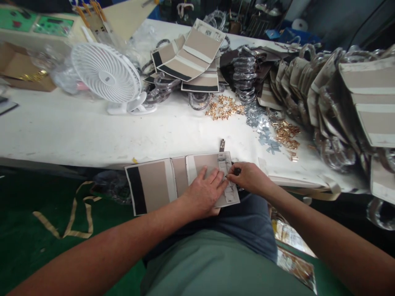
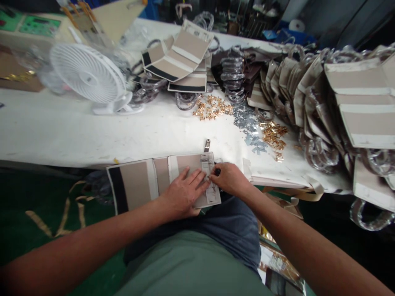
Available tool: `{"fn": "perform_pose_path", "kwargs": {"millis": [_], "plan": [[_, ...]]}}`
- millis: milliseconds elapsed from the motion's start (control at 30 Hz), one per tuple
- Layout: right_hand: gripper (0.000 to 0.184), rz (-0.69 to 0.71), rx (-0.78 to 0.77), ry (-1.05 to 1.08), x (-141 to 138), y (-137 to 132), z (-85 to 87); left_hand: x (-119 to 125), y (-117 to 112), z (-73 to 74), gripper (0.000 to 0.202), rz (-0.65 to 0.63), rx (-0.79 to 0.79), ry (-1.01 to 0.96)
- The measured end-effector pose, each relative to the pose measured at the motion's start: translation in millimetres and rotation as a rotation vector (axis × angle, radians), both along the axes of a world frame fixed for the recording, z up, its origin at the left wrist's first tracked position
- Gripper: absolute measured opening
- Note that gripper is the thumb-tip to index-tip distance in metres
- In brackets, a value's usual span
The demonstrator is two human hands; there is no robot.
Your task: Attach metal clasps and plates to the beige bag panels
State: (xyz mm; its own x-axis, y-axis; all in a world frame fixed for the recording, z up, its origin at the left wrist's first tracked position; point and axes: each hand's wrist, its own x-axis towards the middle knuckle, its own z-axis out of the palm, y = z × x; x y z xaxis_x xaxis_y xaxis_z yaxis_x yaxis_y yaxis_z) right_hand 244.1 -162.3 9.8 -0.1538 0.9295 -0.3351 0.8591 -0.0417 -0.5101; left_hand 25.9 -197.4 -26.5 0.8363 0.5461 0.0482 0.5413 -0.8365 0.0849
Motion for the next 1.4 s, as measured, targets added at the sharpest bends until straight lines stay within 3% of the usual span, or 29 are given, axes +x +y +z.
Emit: {"fn": "perform_pose_path", "kwargs": {"millis": [300, 467, 700, 800, 1067, 1200, 1300, 1400], "plan": [[0.017, -0.017, 0.173, 0.007, -5.3, -22.6, -14.3, -4.9, -3.4, -9.5, 0.093, 0.000, 0.031, -0.044], [0.018, -0.071, 0.192, 0.160, -3.3, -32.7, -21.9, -5.4, -2.7, -9.4, 0.090, -0.014, 0.047, -0.044], [0.023, -0.068, 0.348, -0.179, -15.8, -35.9, -30.1, -4.6, -2.4, -8.0, 0.087, -0.011, 0.050, -0.026], [0.022, -0.074, 0.370, -0.227, -19.4, -36.4, -31.5, -4.5, -2.9, -7.4, 0.085, -0.010, 0.044, -0.027], [0.016, -0.069, 0.251, -0.019, -10.4, -29.4, -29.4, -4.7, -2.0, -8.1, 0.088, 0.008, -0.042, -0.053], [0.018, -0.109, 0.217, 0.041, -12.7, -30.9, -29.2, -7.5, -4.6, -1.7, 0.088, 0.007, -0.055, -0.065], [0.014, -0.110, 0.177, 0.110, -15.1, -27.8, -19.0, -12.1, -3.4, -2.4, 0.087, 0.017, -0.043, -0.062], [0.015, -0.133, 0.185, 0.197, -5.6, -15.0, 3.5, -15.8, 4.8, -15.8, 0.087, 0.008, 0.044, -0.084]]}}
